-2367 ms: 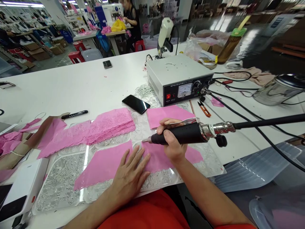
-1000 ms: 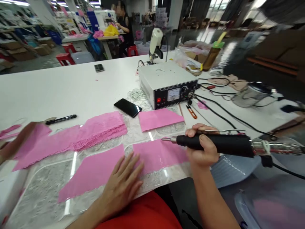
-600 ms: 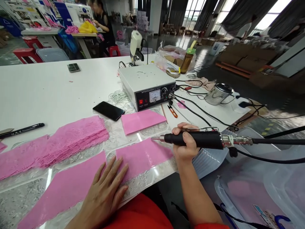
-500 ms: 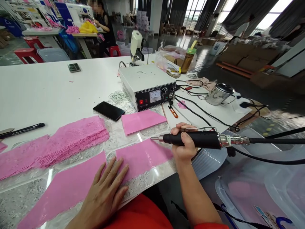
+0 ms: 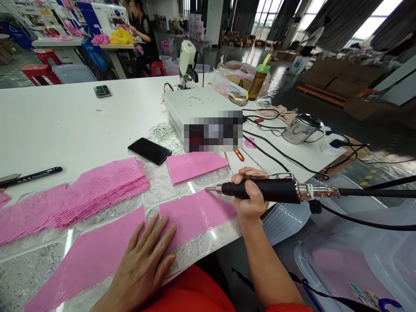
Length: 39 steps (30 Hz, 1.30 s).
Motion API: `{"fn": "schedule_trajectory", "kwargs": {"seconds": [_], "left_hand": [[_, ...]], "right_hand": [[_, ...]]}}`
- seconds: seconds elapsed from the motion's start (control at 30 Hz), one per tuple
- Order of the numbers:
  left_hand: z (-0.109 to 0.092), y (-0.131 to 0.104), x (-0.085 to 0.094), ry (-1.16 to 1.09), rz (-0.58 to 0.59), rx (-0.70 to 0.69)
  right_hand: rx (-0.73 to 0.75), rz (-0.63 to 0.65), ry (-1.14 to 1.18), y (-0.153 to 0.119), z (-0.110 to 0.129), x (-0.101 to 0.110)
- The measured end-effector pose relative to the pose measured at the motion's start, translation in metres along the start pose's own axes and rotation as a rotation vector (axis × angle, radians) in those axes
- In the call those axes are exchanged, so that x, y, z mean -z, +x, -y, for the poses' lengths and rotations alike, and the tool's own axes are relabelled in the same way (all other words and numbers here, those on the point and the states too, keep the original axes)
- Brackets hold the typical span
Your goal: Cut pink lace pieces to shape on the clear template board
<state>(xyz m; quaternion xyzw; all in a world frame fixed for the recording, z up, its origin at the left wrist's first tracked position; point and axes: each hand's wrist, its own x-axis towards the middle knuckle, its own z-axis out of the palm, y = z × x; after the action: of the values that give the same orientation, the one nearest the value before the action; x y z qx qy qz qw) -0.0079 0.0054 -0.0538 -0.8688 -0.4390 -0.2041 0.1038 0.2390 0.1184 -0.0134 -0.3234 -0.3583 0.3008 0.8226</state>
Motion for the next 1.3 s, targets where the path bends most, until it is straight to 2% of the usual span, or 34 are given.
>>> {"fn": "schedule_trajectory", "kwargs": {"seconds": [0.4, 0.7, 1.3], "left_hand": [[-0.004, 0.001, -0.001, -0.080, -0.053, 0.056], [-0.006, 0.005, 0.001, -0.168, -0.109, 0.032], [-0.005, 0.004, -0.002, -0.146, -0.111, 0.041]], "right_hand": [[-0.005, 0.026, -0.029, 0.001, 0.004, -0.004], [0.035, -0.012, -0.062, 0.002, 0.021, 0.009], [0.018, 0.062, -0.092, 0.001, 0.017, 0.012]]}}
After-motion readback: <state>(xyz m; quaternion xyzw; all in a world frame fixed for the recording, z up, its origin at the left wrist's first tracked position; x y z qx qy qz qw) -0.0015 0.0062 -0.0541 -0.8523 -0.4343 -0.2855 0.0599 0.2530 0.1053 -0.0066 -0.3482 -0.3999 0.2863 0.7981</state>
